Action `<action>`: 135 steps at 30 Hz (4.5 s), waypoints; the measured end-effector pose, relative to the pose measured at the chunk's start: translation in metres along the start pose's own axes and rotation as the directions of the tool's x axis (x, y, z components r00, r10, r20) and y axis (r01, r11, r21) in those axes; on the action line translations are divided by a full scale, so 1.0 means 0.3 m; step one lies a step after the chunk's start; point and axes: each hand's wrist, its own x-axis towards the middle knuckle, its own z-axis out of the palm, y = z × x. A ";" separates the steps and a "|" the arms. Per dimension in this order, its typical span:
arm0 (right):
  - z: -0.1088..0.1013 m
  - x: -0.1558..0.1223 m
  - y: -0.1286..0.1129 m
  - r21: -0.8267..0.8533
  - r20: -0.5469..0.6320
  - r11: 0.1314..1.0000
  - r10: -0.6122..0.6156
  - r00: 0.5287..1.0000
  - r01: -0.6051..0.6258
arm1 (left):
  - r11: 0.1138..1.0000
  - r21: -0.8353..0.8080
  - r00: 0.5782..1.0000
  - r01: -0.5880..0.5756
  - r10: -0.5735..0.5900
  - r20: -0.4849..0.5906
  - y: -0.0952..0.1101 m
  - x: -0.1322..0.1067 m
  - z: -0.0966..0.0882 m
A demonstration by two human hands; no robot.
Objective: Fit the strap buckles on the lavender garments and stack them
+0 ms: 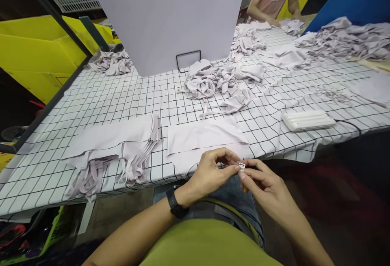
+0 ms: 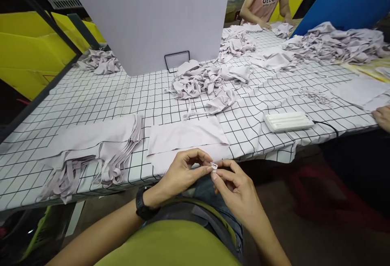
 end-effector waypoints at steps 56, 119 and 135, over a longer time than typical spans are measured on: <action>0.100 0.269 -0.005 0.735 -0.144 0.615 0.552 0.821 -0.285 | 0.053 0.910 0.806 -0.412 0.487 0.336 -0.112 0.170 -0.071; 0.472 0.102 0.115 0.190 0.196 0.973 -0.165 0.967 0.128 | 0.517 0.755 0.905 -0.404 0.344 0.250 -0.113 -0.159 -0.401; 0.427 0.052 0.161 0.145 0.149 0.989 -0.004 0.989 -0.018 | 0.543 0.729 0.903 -0.416 0.345 0.257 -0.130 -0.161 -0.407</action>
